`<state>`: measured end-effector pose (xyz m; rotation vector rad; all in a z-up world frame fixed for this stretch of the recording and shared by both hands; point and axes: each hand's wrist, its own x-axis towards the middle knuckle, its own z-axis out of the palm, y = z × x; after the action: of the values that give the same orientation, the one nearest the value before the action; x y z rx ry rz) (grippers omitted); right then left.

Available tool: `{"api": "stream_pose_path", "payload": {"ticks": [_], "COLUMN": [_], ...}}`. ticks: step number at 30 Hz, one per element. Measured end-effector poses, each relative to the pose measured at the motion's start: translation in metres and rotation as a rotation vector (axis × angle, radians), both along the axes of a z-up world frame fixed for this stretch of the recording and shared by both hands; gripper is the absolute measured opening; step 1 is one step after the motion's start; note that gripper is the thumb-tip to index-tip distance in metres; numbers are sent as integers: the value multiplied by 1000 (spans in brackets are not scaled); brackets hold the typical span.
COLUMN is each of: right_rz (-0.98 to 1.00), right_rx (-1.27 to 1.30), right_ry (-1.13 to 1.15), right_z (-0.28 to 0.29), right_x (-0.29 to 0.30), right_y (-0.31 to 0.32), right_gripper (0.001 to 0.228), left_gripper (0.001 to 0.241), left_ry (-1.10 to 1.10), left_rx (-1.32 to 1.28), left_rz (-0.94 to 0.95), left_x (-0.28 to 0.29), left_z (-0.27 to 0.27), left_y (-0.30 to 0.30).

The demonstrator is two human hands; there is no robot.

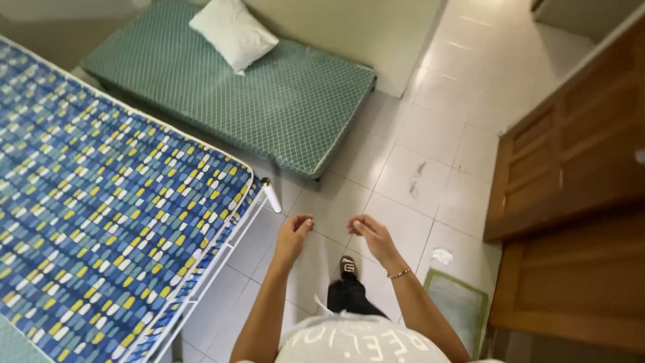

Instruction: The person folds a white sheet and a green patterned cloth on a bed and places them on a chair. They then fold a white pillowcase and a blue patterned pillowcase on the bed.

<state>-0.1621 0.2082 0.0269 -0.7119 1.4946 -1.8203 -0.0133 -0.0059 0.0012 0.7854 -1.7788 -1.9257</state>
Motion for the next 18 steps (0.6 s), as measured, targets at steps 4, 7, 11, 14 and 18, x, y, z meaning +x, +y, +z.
{"api": "stream_pose_path", "payload": {"ticks": [4, 7, 11, 14, 18], "right_rz": [-40, -10, 20, 19, 154], "right_rx": [-37, 28, 89, 107, 137], "right_ry": [-78, -67, -75, -126, -151], "right_z": [-19, -2, 2, 17, 8], "right_x": [-87, -146, -210, -238, -267], "right_y": [-38, -67, -126, -180, -265], "right_gripper": [21, 21, 23, 24, 23], "left_gripper": [23, 23, 23, 23, 24], "left_ry": [-62, -39, 31, 82, 49], "left_rx": [35, 59, 38, 38, 71], "left_rz": [73, 120, 169, 219, 322], "left_x": [-68, -115, -153, -172, -176], "left_z": [27, 30, 25, 6, 12], "left_y": [-29, -50, -86, -121, -172]}}
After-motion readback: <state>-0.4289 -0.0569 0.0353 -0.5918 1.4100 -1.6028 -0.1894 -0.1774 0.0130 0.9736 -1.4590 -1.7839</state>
